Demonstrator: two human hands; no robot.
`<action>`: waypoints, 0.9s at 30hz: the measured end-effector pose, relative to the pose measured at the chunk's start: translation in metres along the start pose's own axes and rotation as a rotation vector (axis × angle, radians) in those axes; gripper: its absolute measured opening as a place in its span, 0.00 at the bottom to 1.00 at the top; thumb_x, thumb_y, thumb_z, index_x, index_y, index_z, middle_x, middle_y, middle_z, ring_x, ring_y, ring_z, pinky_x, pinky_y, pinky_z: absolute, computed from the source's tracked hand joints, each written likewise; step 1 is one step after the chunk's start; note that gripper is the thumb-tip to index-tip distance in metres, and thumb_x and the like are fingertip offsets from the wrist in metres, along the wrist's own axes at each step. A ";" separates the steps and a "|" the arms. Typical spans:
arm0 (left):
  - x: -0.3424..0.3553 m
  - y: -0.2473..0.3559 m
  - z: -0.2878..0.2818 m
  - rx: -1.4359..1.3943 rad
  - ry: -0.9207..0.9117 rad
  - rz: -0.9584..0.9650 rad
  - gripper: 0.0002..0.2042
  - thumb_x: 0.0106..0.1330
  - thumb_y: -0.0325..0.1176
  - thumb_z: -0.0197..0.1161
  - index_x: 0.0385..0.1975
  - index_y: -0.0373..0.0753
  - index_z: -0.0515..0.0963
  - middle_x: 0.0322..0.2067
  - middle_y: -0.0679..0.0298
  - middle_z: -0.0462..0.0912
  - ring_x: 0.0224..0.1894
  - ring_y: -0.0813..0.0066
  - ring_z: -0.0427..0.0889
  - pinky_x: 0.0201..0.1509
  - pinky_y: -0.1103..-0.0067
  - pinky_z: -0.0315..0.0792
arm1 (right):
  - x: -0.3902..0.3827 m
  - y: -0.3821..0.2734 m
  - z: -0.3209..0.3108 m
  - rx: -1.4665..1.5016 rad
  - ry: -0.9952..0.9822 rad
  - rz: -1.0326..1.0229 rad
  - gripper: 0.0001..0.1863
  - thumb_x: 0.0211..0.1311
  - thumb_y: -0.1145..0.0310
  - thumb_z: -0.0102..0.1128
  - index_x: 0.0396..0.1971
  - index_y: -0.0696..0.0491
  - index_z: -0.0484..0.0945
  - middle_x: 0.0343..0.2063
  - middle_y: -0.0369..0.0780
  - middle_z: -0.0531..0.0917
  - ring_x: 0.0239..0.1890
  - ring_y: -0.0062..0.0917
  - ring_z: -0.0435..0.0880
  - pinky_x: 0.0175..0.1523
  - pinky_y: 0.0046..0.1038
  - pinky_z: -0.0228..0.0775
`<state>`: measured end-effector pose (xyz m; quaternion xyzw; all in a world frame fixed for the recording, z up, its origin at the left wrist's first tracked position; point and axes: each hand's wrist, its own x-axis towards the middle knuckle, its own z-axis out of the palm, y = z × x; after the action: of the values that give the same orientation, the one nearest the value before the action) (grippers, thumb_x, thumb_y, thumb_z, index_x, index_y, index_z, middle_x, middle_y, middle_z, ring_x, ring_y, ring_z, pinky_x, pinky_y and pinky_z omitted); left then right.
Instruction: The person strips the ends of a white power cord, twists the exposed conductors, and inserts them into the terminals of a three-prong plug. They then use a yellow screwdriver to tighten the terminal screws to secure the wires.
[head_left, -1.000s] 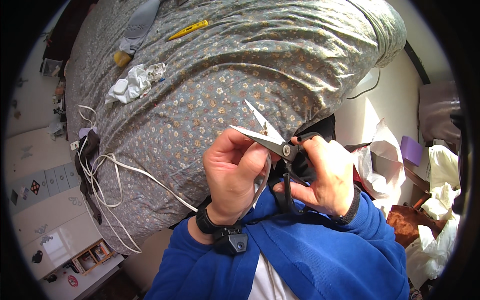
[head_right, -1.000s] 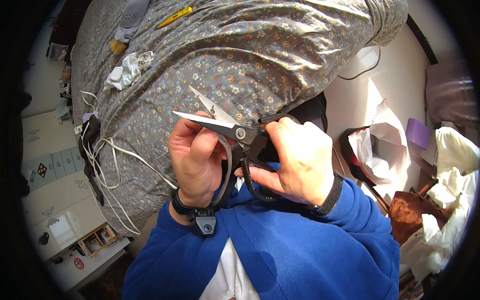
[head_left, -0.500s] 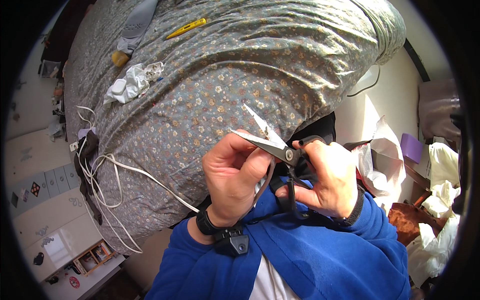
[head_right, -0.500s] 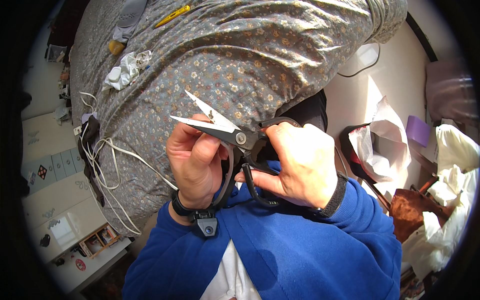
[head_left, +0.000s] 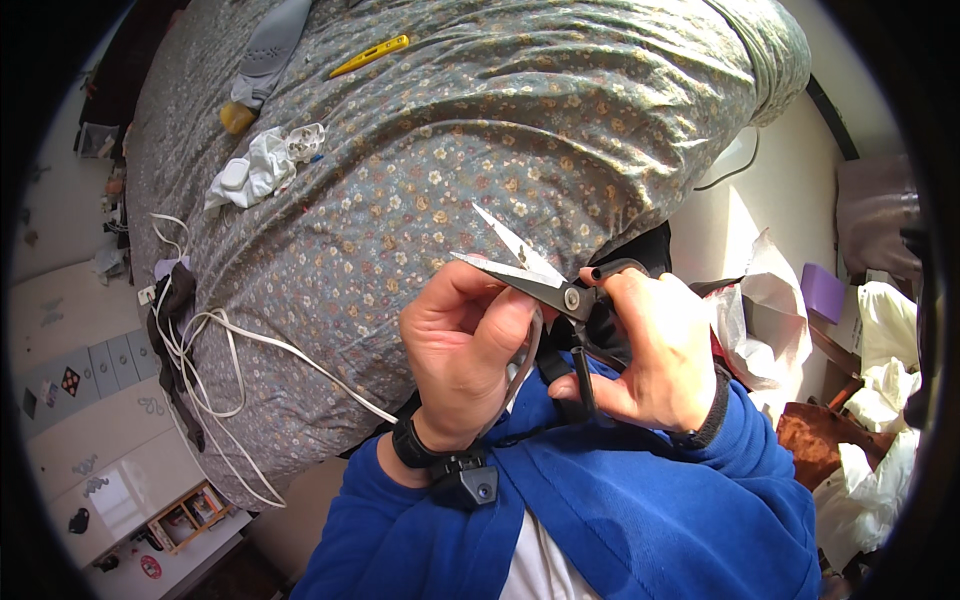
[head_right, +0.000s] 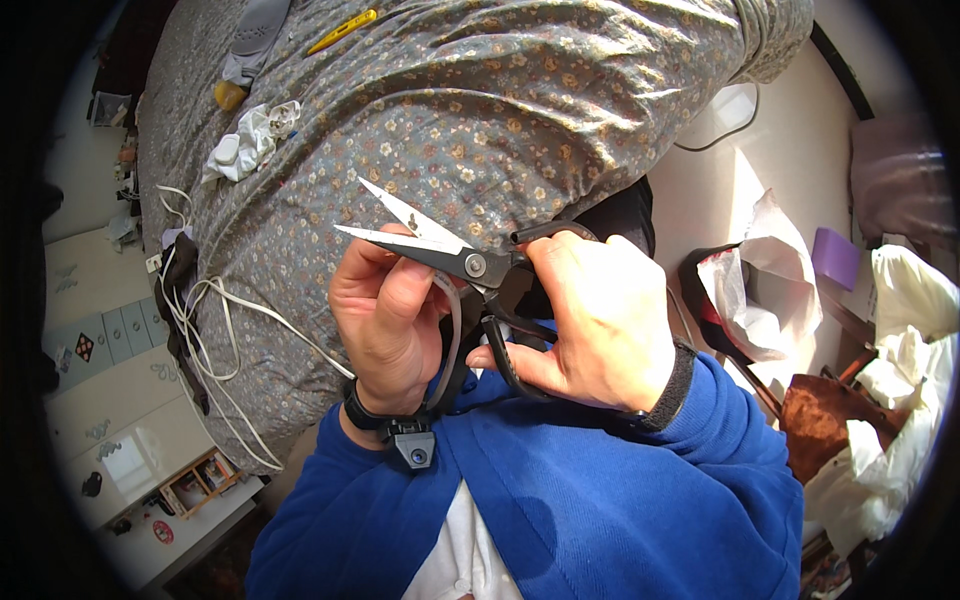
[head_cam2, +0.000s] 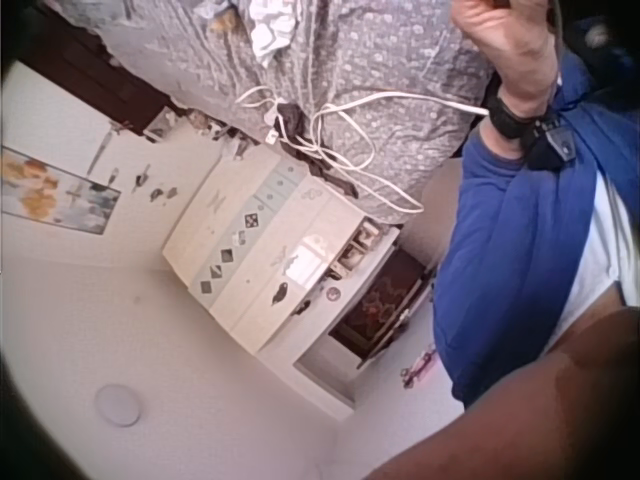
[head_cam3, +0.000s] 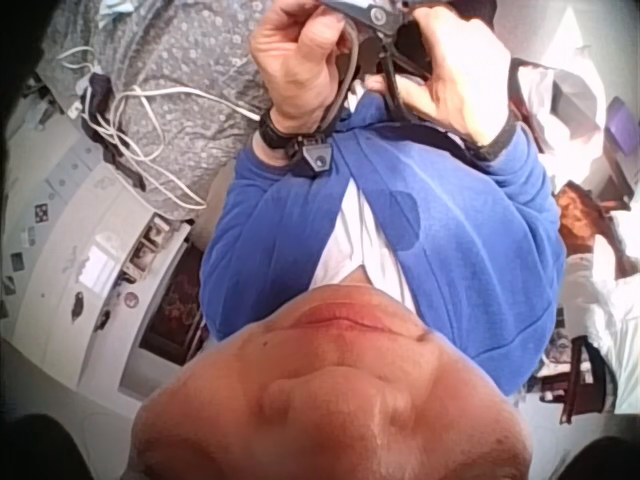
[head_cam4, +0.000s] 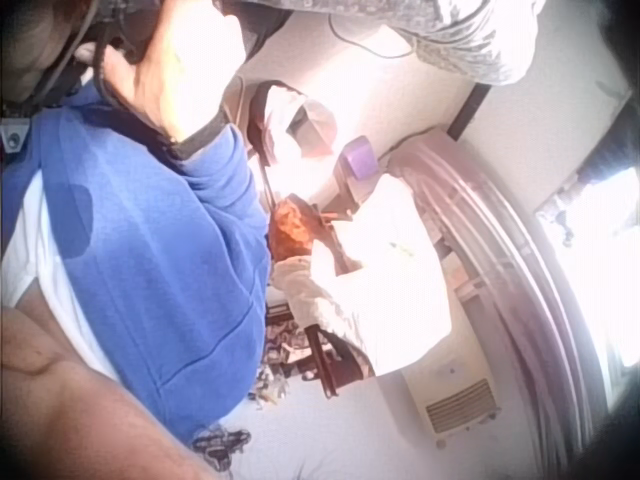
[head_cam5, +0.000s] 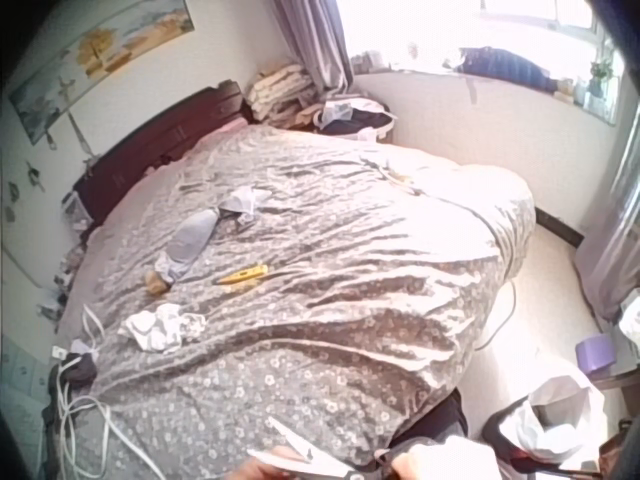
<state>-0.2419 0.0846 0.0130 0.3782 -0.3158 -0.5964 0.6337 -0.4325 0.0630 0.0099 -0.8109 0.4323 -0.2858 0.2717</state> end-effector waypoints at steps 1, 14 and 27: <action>0.000 0.000 0.000 -0.001 0.009 -0.001 0.05 0.70 0.20 0.62 0.43 0.31 0.79 0.39 0.57 0.87 0.39 0.76 0.86 0.45 0.79 0.81 | 0.001 0.000 -0.001 -0.010 -0.004 -0.003 0.40 0.39 0.40 0.79 0.43 0.58 0.77 0.30 0.44 0.80 0.31 0.41 0.81 0.38 0.36 0.70; -0.002 0.000 -0.007 0.096 0.005 0.035 0.04 0.67 0.16 0.61 0.40 0.29 0.78 0.39 0.60 0.83 0.38 0.76 0.85 0.44 0.80 0.80 | 0.001 -0.001 -0.005 -0.022 -0.070 -0.009 0.45 0.36 0.33 0.78 0.45 0.57 0.78 0.29 0.43 0.80 0.29 0.39 0.78 0.37 0.36 0.68; -0.002 -0.002 -0.008 0.032 -0.013 0.001 0.05 0.71 0.21 0.60 0.43 0.32 0.79 0.34 0.57 0.87 0.34 0.79 0.85 0.36 0.84 0.77 | -0.003 0.010 0.000 0.127 0.030 0.111 0.29 0.46 0.46 0.80 0.33 0.56 0.80 0.21 0.42 0.80 0.22 0.38 0.80 0.29 0.33 0.70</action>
<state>-0.2360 0.0873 0.0075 0.3842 -0.3299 -0.5934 0.6256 -0.4391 0.0603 0.0019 -0.7625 0.4617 -0.3090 0.3315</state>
